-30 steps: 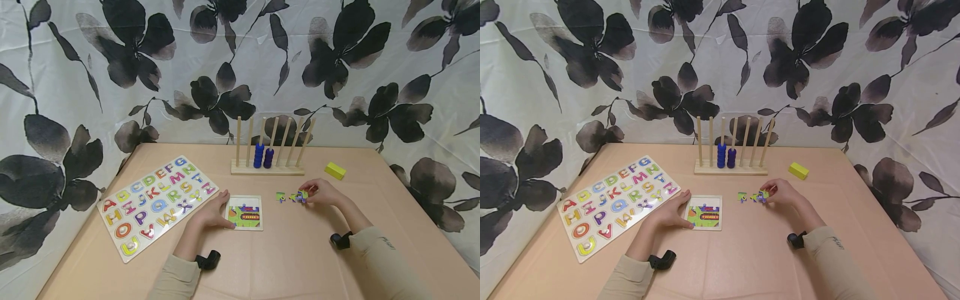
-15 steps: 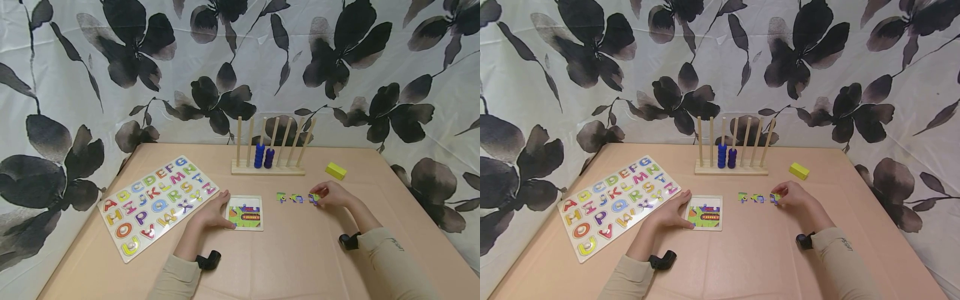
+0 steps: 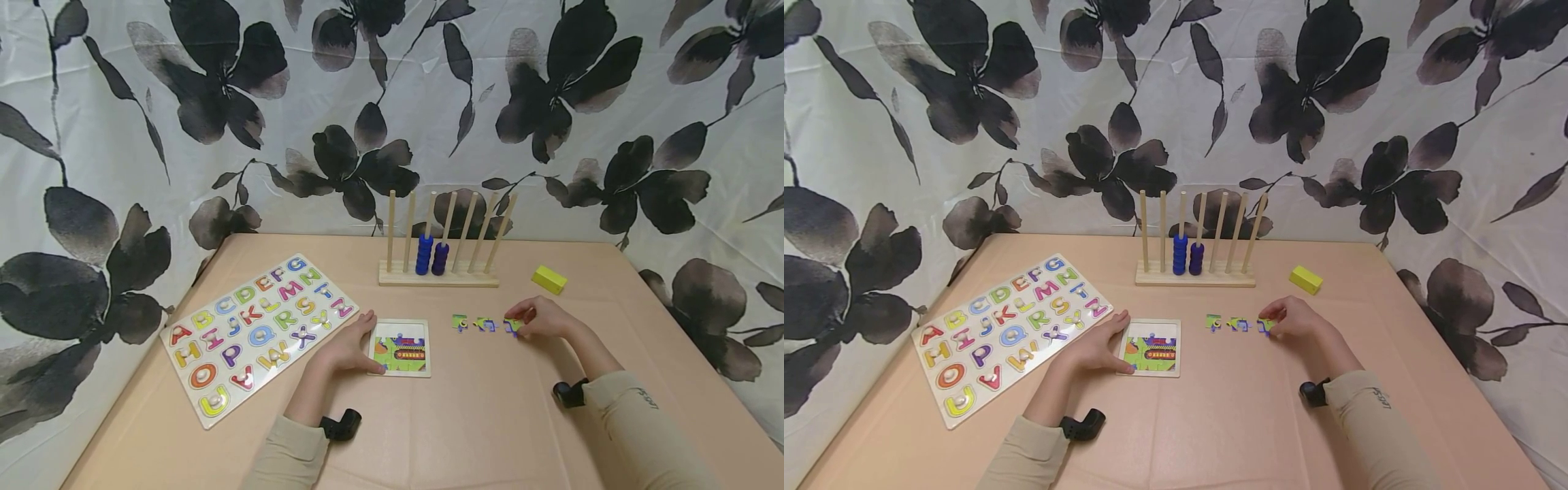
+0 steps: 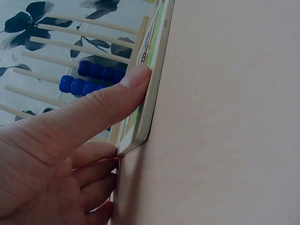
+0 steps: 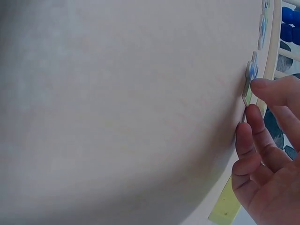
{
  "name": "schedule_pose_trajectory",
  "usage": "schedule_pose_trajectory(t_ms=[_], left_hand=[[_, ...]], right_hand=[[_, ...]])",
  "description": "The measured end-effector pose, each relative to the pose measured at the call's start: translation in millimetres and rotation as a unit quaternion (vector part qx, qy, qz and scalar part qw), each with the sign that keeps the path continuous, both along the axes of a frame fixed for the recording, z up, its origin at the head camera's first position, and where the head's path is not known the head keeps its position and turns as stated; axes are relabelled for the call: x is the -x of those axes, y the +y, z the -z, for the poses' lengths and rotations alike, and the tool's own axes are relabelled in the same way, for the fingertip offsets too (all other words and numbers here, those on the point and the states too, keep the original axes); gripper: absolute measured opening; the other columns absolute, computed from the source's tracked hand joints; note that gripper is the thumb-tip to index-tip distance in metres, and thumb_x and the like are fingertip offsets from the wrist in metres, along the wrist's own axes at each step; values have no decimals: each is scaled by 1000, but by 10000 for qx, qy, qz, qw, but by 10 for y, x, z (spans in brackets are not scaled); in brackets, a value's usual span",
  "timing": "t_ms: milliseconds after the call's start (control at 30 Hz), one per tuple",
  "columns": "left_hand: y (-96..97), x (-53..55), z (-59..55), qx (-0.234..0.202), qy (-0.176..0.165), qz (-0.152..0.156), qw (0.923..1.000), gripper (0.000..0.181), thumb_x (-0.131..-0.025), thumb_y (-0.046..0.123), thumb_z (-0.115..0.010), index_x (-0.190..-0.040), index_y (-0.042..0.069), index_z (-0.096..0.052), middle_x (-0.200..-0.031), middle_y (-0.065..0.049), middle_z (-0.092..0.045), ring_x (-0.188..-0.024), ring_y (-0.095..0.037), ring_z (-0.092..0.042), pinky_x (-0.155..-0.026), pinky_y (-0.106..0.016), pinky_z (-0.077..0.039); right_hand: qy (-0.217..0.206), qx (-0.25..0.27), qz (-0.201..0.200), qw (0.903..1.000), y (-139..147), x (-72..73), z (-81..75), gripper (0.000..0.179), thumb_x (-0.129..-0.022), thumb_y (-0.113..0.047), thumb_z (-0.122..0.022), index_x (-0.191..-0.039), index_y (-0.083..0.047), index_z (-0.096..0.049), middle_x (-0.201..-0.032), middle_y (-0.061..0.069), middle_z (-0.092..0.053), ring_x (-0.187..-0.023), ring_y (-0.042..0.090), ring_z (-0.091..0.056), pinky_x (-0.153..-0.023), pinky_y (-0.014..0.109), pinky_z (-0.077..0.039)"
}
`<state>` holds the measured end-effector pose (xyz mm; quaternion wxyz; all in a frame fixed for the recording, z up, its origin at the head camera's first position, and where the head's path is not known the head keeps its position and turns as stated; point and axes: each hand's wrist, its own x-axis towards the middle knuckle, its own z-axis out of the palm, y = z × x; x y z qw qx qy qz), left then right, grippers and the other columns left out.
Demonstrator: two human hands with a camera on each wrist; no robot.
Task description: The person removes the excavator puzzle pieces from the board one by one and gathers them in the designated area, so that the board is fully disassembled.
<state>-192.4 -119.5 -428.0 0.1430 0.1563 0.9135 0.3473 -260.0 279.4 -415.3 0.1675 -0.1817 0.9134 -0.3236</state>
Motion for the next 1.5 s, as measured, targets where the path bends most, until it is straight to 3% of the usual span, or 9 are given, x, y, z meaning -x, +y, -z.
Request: schedule_pose_trajectory(t_ms=[433,667,1033,1500], left_hand=[[2,-8,8,-5,-15,-14,10000,102,-61,24,-85,-140,-5,-27,-150,-15,-18,-138,-30,-12,-110,-40,-17],[3,-11,1,-21,-12,-30,10000,102,-61,24,-85,-140,-5,-28,-150,-15,-18,-138,-30,-12,-110,-40,-18],[-2,-12,0,0,27,20,10000,100,-62,24,-84,-140,-5,-28,-150,-15,-18,-138,-30,-12,-110,-40,-17],[-2,-13,-1,13,12,21,10000,100,-63,25,-84,-140,-4,-28,-150,-16,-17,-138,-30,-11,-110,-41,-17]], right_hand=[[0,26,-9,10000,7,-29,-12,32,-73,-1,-71,-103,6,-64,-99,16,-65,-78,21,-51,-64,27,-47],[280,-23,-64,9996,-95,-59,-63,34,-74,-9,-74,-105,4,-64,-98,15,-64,-80,22,-53,-68,29,-45],[270,529,-201,9980,-458,-67,-55,34,-77,-11,-72,-106,3,-64,-97,15,-63,-76,18,-54,-60,25,-47],[210,850,-585,9944,-1161,-106,-39,33,-75,-9,-73,-105,1,-65,-93,13,-62,-73,19,-51,-63,25,-45]])
